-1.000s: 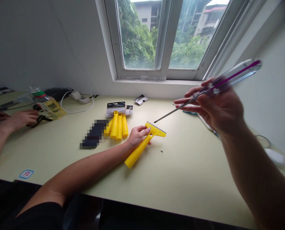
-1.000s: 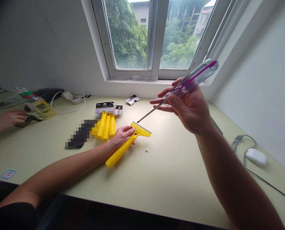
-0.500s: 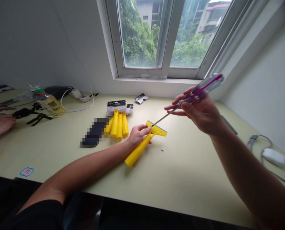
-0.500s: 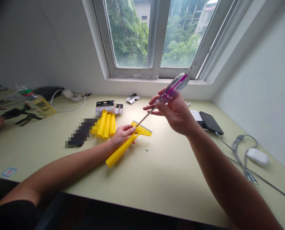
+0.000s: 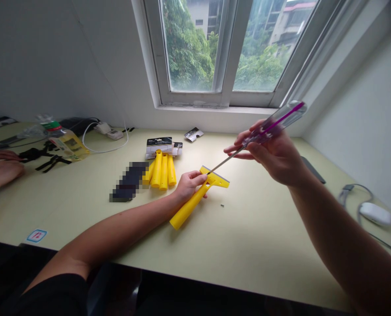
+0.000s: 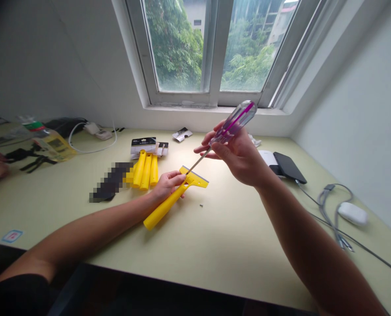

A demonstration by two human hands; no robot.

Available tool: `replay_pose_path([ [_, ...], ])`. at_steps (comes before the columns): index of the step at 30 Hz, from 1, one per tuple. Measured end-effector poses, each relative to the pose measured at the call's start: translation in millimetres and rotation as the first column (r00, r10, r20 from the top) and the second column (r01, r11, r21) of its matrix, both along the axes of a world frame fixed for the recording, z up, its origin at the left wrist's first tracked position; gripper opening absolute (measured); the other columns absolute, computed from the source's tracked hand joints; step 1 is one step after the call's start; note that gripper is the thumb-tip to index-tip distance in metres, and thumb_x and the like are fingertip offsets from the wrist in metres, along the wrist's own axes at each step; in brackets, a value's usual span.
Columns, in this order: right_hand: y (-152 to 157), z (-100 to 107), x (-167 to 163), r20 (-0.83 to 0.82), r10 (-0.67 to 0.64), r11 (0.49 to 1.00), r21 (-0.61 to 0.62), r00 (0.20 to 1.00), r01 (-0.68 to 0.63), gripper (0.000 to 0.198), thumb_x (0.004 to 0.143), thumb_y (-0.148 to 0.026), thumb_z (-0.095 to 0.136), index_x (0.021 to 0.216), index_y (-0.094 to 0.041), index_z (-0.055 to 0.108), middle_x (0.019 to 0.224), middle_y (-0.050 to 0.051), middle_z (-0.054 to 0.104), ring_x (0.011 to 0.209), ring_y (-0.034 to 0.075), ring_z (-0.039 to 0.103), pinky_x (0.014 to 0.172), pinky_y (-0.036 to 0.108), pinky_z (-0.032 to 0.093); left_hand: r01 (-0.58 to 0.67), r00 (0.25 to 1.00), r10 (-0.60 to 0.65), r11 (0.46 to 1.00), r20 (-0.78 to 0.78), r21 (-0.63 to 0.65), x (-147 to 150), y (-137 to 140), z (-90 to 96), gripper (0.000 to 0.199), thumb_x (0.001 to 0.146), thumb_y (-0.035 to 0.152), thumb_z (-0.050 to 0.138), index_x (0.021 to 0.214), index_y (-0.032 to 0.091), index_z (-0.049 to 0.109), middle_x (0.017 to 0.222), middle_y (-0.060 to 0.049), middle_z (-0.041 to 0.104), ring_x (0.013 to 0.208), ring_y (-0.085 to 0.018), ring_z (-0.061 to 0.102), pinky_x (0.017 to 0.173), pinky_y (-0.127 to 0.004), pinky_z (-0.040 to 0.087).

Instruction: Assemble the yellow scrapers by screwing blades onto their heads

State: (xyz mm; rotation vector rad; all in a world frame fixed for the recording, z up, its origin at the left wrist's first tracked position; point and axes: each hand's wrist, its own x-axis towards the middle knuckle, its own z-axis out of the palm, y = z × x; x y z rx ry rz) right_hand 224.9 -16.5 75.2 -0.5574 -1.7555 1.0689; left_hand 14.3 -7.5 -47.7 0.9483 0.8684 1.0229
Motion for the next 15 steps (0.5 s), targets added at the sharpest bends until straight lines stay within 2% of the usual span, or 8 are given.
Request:
replay_pose_path([
  [6,-3.2,1.4,-0.6,0.010,0.001,1.000,0.011,1.000,-0.001,0.023,0.090,-0.023,0.057,0.106,-0.029,0.041,0.100,-0.002,0.059,0.095,0.020,0.070,0.085,0.045,0.058,-0.014,1.000,0.015,1.000,-0.020,0.006,0.6,0.7,-0.5,0.032,0.066,0.037,0.077,0.079,0.011,0.062,0.081,-0.009,0.066,0.065,-0.017,0.064,0.041,-0.026,0.055],
  [15,-2.2,1.4,1.1,-0.006,-0.006,1.000,0.019,1.000,0.006,0.023,0.090,-0.021,0.056,0.106,-0.028,0.042,0.100,-0.002,0.059,0.094,0.020,0.070,0.085,0.046,0.059,-0.021,0.999,0.022,1.000,-0.033,0.007,0.6,0.1,-2.1,0.032,0.067,0.037,0.077,0.078,0.010,0.062,0.081,-0.008,0.066,0.055,-0.015,0.062,0.039,-0.029,0.055],
])
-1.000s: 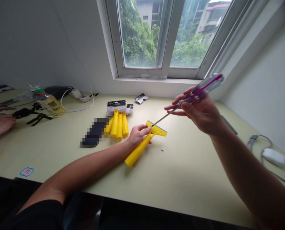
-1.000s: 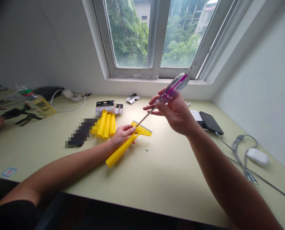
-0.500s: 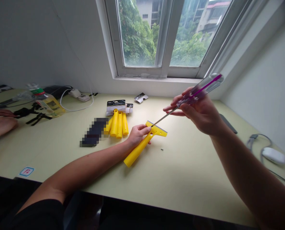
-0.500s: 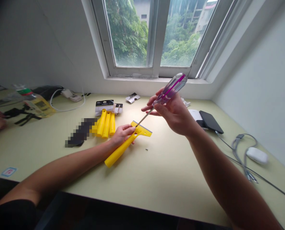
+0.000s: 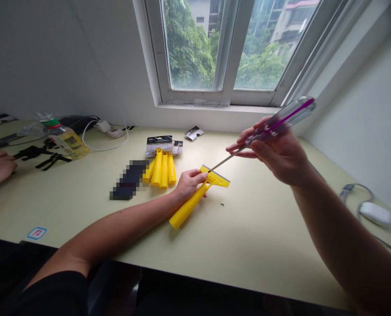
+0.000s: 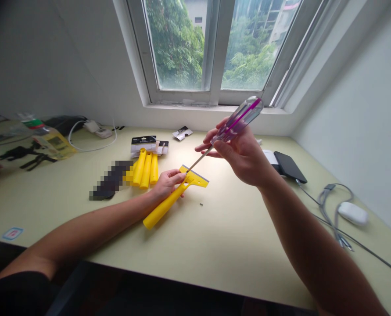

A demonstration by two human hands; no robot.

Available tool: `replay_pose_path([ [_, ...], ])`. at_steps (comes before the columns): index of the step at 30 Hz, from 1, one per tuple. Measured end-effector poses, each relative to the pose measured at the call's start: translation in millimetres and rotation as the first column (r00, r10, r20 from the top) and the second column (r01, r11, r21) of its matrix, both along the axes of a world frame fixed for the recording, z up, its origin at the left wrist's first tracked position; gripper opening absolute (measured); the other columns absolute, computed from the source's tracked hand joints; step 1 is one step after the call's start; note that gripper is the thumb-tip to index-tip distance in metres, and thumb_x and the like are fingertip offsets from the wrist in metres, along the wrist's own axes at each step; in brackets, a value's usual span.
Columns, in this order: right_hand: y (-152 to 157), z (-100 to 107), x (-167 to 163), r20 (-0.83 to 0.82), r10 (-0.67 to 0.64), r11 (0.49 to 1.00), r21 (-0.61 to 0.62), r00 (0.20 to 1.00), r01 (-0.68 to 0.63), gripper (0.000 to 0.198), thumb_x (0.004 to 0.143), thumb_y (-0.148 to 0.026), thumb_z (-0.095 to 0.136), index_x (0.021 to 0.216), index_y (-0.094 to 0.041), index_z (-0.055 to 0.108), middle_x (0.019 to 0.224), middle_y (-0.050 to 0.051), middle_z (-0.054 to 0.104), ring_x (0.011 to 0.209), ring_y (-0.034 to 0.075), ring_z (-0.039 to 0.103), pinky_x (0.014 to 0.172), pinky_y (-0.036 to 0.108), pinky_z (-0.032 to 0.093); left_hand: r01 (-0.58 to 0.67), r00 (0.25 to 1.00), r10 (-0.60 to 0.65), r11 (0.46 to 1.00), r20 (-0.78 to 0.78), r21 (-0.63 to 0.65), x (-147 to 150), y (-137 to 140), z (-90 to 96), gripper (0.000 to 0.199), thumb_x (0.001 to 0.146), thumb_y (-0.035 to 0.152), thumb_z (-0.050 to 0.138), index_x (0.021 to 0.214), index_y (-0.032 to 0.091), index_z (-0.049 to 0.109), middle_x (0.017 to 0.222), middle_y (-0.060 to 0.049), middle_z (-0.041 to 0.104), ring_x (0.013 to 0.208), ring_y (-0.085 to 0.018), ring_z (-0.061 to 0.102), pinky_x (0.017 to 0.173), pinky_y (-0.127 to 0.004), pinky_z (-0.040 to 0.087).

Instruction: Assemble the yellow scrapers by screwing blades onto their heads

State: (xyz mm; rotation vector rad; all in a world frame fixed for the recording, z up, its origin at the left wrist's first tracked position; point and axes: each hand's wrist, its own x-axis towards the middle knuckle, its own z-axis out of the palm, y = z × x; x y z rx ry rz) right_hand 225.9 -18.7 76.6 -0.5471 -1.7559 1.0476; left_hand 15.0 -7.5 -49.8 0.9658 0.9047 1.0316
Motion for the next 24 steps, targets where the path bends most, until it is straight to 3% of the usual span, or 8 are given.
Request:
replay_pose_path([
  [9,3,-2,-1,0.008,-0.006,1.000,-0.028,1.000,0.006,0.026,0.087,-0.025,0.060,0.105,-0.029,0.041,0.100,-0.002,0.061,0.096,0.021,0.069,0.086,0.049,0.058,0.011,1.000,-0.011,1.000,-0.009,0.005,-1,0,-0.5,0.032,0.068,0.037,0.077,0.079,0.010,0.062,0.082,-0.008,0.067,0.051,-0.014,0.062,0.040,-0.029,0.055],
  [15,1,-3,-5,0.002,-0.205,0.979,-0.005,0.979,0.205,0.035,0.082,-0.028,0.067,0.104,-0.027,0.040,0.092,-0.002,0.063,0.082,0.020,0.072,0.076,0.045,0.061,0.028,1.000,-0.027,0.999,-0.007,0.025,-2,0,-4.0,0.035,0.066,0.038,0.079,0.081,0.011,0.063,0.081,-0.006,0.067,0.048,-0.015,0.062,0.043,-0.030,0.056],
  [21,-6,-6,-13,-0.052,-0.344,0.935,0.072,0.937,0.347,0.063,0.077,-0.029,0.074,0.123,-0.039,0.032,0.098,-0.003,0.065,0.079,0.018,0.070,0.080,0.043,0.060,0.018,1.000,-0.018,0.999,-0.012,0.027,-1,-2,-0.7,0.038,0.066,0.039,0.080,0.083,0.010,0.063,0.081,-0.006,0.067,0.047,-0.014,0.062,0.043,-0.029,0.057],
  [24,-8,-8,-16,-0.064,-0.379,0.919,0.091,0.923,0.383,0.056,0.078,-0.035,0.072,0.121,-0.037,0.037,0.102,-0.001,0.064,0.077,0.017,0.070,0.071,0.039,0.062,0.006,1.000,-0.006,1.000,-0.020,0.026,-1,-2,0.7,0.038,0.066,0.039,0.080,0.083,0.010,0.063,0.081,-0.006,0.067,0.046,-0.014,0.062,0.042,-0.029,0.056],
])
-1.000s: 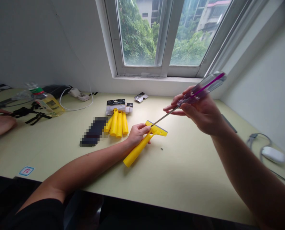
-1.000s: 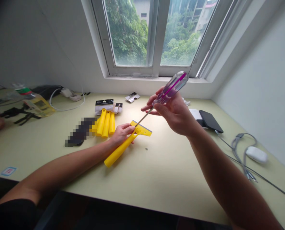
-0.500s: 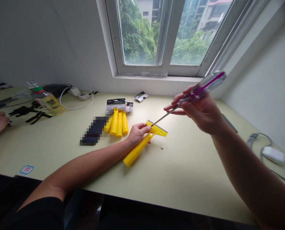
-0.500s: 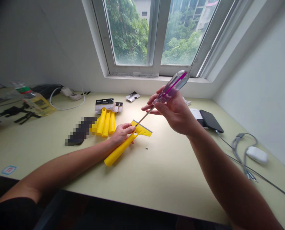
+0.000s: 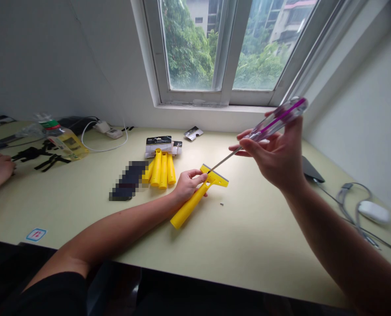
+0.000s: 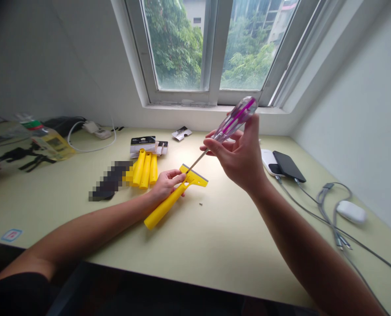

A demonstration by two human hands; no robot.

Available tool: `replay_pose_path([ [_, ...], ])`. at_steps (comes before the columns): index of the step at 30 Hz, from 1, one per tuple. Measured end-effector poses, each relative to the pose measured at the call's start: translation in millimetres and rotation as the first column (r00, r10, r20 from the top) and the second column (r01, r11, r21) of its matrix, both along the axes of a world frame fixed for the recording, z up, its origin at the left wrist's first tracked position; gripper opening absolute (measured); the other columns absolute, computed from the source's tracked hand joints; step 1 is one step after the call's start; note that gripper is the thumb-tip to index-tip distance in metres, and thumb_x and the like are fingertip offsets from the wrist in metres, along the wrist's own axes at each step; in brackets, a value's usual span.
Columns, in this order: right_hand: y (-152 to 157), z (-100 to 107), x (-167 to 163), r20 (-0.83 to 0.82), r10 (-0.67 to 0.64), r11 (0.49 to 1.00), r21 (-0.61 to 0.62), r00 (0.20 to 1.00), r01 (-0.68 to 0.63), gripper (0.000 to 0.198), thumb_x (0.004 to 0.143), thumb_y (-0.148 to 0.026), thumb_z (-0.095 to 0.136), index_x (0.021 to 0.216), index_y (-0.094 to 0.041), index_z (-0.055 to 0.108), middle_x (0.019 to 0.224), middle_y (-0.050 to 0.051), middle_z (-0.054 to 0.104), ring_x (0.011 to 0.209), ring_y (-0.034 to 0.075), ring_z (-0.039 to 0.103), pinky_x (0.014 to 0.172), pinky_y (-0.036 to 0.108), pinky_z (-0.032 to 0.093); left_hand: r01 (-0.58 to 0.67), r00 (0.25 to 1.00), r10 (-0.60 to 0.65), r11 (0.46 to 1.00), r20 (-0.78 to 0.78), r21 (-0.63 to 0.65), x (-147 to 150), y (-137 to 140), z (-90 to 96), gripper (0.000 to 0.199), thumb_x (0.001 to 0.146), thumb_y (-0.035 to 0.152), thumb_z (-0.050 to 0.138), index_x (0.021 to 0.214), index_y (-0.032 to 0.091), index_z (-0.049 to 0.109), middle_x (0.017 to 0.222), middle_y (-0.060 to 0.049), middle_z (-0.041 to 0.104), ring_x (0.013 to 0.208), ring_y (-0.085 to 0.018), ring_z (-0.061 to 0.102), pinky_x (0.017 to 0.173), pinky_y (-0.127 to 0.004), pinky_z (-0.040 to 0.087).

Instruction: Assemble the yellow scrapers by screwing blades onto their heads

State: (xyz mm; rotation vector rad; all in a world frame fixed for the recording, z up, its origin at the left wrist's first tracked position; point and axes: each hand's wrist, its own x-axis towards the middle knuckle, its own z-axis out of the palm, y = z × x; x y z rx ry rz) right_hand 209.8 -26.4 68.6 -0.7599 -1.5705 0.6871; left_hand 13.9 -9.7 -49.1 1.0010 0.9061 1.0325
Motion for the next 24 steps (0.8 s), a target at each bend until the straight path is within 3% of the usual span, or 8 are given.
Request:
replay_pose_path([
  [5,-5,1,-2,0.121,-0.025,0.997,0.072,0.992,0.017,0.025,0.086,-0.037,0.062,0.108,-0.028,0.055,0.107,0.004,0.063,0.090,0.021,0.068,0.077,0.040,0.062,-0.013,1.000,0.013,1.000,-0.015,0.000,-1,0,0.0,0.038,0.067,0.040,0.079,0.085,0.010,0.063,0.082,-0.006,0.067,0.046,-0.014,0.062,0.042,-0.029,0.056],
  [8,-8,5,0,0.162,-0.043,0.978,0.209,0.986,0.008,0.059,0.080,-0.029,0.070,0.131,-0.037,0.042,0.112,0.002,0.062,0.094,0.022,0.067,0.086,0.043,0.059,-0.019,1.000,0.019,1.000,-0.010,0.005,-2,1,-1.1,0.038,0.067,0.040,0.079,0.084,0.010,0.063,0.080,-0.006,0.067,0.045,-0.014,0.062,0.042,-0.029,0.056],
  [10,-8,8,1,0.143,-0.119,0.942,0.328,0.983,0.067,0.089,0.074,-0.025,0.076,0.142,-0.047,0.022,0.136,0.003,0.049,0.100,0.023,0.065,0.081,0.042,0.062,-0.022,1.000,0.022,1.000,-0.010,0.007,-2,1,-1.5,0.038,0.067,0.040,0.079,0.085,0.010,0.063,0.080,-0.005,0.067,0.046,-0.014,0.062,0.042,-0.029,0.057],
  [12,-9,12,2,0.146,-0.213,0.894,0.428,0.966,0.132,0.093,0.072,-0.023,0.076,0.142,-0.051,0.021,0.152,0.000,0.027,0.112,0.027,0.060,0.074,0.038,0.063,-0.029,0.999,0.029,1.000,-0.014,0.007,-2,1,-1.4,0.038,0.067,0.040,0.079,0.085,0.011,0.063,0.081,-0.006,0.067,0.046,-0.014,0.063,0.043,-0.029,0.057],
  [14,-11,17,6,0.182,-0.258,0.865,0.481,0.949,0.143,0.078,0.078,-0.021,0.070,0.140,-0.048,0.031,0.153,-0.001,0.024,0.120,0.028,0.055,0.072,0.037,0.063,-0.036,0.999,0.036,0.999,-0.023,0.004,-1,0,-0.5,0.037,0.067,0.039,0.079,0.085,0.011,0.063,0.081,-0.006,0.067,0.045,-0.015,0.063,0.042,-0.029,0.056],
  [19,-19,32,29,0.332,-0.412,0.853,0.467,0.849,0.231,0.048,0.082,-0.021,0.063,0.129,-0.029,0.054,0.110,0.004,0.067,0.102,0.024,0.066,0.089,0.044,0.055,-0.111,0.993,0.111,0.994,-0.041,0.002,-1,0,2.7,0.035,0.068,0.038,0.078,0.083,0.011,0.061,0.076,-0.005,0.067,0.042,-0.014,0.061,0.039,-0.028,0.055],
  [22,-21,39,43,0.377,-0.632,0.744,0.541,0.676,0.394,0.033,0.072,-0.037,0.074,0.100,-0.020,0.068,0.081,0.004,0.070,0.074,0.023,0.069,0.073,0.041,0.057,-0.151,0.986,0.153,0.987,-0.061,0.046,0,-1,2.5,0.036,0.069,0.038,0.077,0.084,0.012,0.059,0.076,-0.005,0.068,0.041,-0.013,0.060,0.039,-0.028,0.055],
  [24,-21,41,46,0.402,-0.756,0.646,0.589,0.517,0.486,0.030,0.078,-0.046,0.066,0.092,-0.019,0.068,0.068,0.004,0.066,0.062,0.022,0.064,0.064,0.040,0.054,-0.139,0.987,0.145,0.987,-0.063,0.086,2,-3,0.7,0.035,0.070,0.039,0.076,0.084,0.012,0.058,0.077,-0.005,0.069,0.041,-0.012,0.059,0.039,-0.028,0.055],
])
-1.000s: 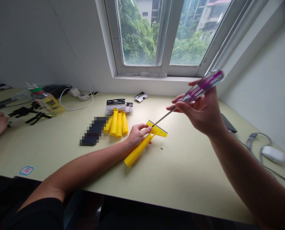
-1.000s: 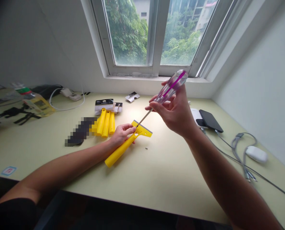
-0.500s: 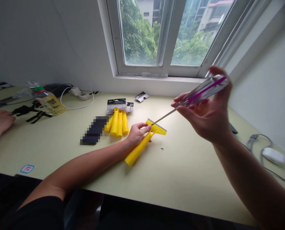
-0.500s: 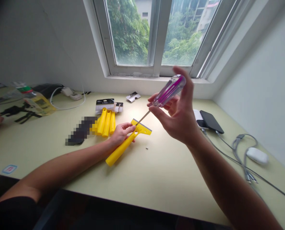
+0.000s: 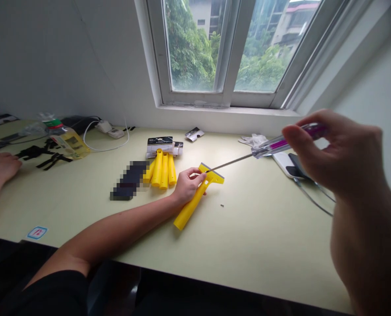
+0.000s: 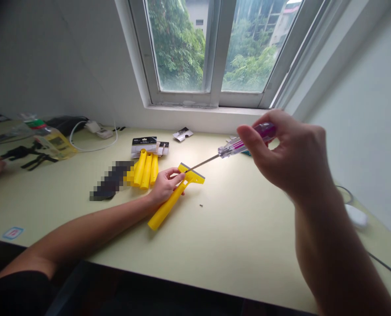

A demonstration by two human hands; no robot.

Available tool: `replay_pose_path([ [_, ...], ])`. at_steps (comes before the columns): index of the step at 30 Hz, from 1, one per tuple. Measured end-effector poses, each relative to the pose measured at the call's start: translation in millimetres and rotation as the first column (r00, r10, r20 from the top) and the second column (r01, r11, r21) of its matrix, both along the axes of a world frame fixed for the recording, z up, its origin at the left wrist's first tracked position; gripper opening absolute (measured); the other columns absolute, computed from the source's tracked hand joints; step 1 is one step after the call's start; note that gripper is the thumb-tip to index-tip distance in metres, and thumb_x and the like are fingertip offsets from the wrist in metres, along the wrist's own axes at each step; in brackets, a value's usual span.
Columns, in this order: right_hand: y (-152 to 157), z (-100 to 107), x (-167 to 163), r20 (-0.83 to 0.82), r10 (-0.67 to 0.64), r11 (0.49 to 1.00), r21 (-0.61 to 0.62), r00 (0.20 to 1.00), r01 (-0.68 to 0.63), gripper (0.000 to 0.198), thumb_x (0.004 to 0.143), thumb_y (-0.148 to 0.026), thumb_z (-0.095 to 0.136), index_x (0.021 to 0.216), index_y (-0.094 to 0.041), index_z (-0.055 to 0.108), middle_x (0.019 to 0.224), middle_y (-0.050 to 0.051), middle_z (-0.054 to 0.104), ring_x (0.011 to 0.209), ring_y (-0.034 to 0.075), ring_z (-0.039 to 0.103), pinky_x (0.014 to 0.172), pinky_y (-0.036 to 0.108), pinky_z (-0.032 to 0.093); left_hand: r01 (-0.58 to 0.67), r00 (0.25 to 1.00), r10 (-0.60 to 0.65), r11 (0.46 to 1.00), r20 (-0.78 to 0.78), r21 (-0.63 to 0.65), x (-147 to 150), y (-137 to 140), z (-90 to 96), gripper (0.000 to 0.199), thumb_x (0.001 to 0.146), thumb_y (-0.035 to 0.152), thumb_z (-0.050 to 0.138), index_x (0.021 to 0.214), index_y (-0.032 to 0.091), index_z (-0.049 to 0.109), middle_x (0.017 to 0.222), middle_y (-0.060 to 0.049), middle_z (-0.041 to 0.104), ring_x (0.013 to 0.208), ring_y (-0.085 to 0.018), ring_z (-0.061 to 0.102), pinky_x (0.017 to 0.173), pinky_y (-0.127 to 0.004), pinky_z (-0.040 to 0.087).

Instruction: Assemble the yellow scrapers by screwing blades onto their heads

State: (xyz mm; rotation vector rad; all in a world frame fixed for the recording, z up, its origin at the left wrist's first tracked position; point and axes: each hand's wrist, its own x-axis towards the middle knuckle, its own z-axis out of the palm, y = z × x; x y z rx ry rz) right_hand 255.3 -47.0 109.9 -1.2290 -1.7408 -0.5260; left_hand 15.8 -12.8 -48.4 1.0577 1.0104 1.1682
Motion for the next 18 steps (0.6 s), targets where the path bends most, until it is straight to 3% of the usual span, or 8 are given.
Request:
replay_pose_path([
  [2,0,2,-1,0.053,-0.036,0.998,-0.044,0.998,0.038,0.034,0.087,-0.044,0.053,0.108,-0.018,0.063,0.079,0.007,0.068,0.066,0.022,0.064,0.067,0.042,0.053,0.018,1.000,-0.018,1.000,-0.005,0.018,2,-2,-2.2,0.035,0.070,0.040,0.075,0.084,0.013,0.058,0.077,-0.005,0.069,0.042,-0.012,0.059,0.040,-0.028,0.055],
  [4,-2,2,-4,0.050,0.170,0.973,-0.164,0.984,-0.160,0.044,0.090,-0.037,0.047,0.130,-0.020,0.048,0.107,0.011,0.066,0.079,0.023,0.065,0.072,0.041,0.053,0.010,1.000,-0.010,1.000,-0.014,0.012,2,-2,-3.5,0.035,0.071,0.040,0.075,0.084,0.014,0.057,0.076,-0.005,0.069,0.042,-0.012,0.059,0.040,-0.028,0.055],
  [5,-4,3,-5,0.027,0.311,0.928,-0.226,0.950,-0.297,0.049,0.090,-0.035,0.047,0.137,-0.022,0.040,0.114,0.011,0.064,0.083,0.022,0.065,0.071,0.039,0.053,-0.004,1.000,0.004,1.000,-0.017,0.009,2,-3,-3.6,0.035,0.071,0.040,0.075,0.084,0.014,0.056,0.076,-0.004,0.069,0.041,-0.012,0.059,0.039,-0.028,0.055],
  [7,-8,3,-7,0.000,0.435,0.875,-0.238,0.901,-0.422,0.054,0.087,-0.034,0.054,0.138,-0.026,0.038,0.108,0.007,0.066,0.082,0.021,0.066,0.065,0.034,0.053,-0.030,0.999,0.030,0.999,-0.018,0.019,1,-3,-2.7,0.035,0.071,0.040,0.074,0.083,0.015,0.055,0.074,-0.004,0.068,0.041,-0.012,0.058,0.039,-0.028,0.055],
  [10,-15,3,-10,0.061,0.203,0.979,-0.047,0.977,-0.200,0.038,0.084,-0.035,0.061,0.121,-0.026,0.054,0.082,0.001,0.067,0.071,0.020,0.066,0.059,0.032,0.050,-0.037,0.999,0.038,0.998,-0.013,0.051,0,-2,-0.6,0.033,0.072,0.040,0.073,0.083,0.015,0.054,0.074,-0.003,0.068,0.041,-0.011,0.058,0.041,-0.028,0.056],
  [12,-17,3,-10,0.115,0.151,0.986,-0.086,0.982,-0.142,0.035,0.088,-0.036,0.054,0.121,-0.024,0.054,0.092,0.004,0.068,0.068,0.019,0.065,0.058,0.032,0.049,-0.050,0.999,0.050,0.998,-0.018,0.049,0,-2,0.3,0.033,0.073,0.041,0.072,0.082,0.015,0.053,0.072,-0.002,0.067,0.040,-0.011,0.057,0.040,-0.028,0.055],
  [15,-19,4,-11,0.146,0.282,0.942,-0.229,0.948,-0.244,0.046,0.090,-0.035,0.050,0.134,-0.025,0.043,0.104,0.006,0.068,0.067,0.017,0.065,0.059,0.032,0.051,-0.091,0.995,0.092,0.995,-0.025,0.048,-1,1,1.7,0.034,0.073,0.042,0.072,0.082,0.015,0.053,0.069,-0.001,0.066,0.038,-0.011,0.056,0.038,-0.026,0.053],
  [18,-20,4,-11,0.139,0.127,0.992,-0.044,0.982,-0.122,0.029,0.089,-0.038,0.055,0.115,-0.027,0.057,0.077,0.000,0.068,0.061,0.017,0.064,0.055,0.031,0.049,-0.108,0.994,0.110,0.991,-0.023,0.083,-2,3,3.7,0.033,0.073,0.042,0.071,0.083,0.016,0.052,0.069,-0.001,0.066,0.039,-0.011,0.057,0.038,-0.025,0.053],
])
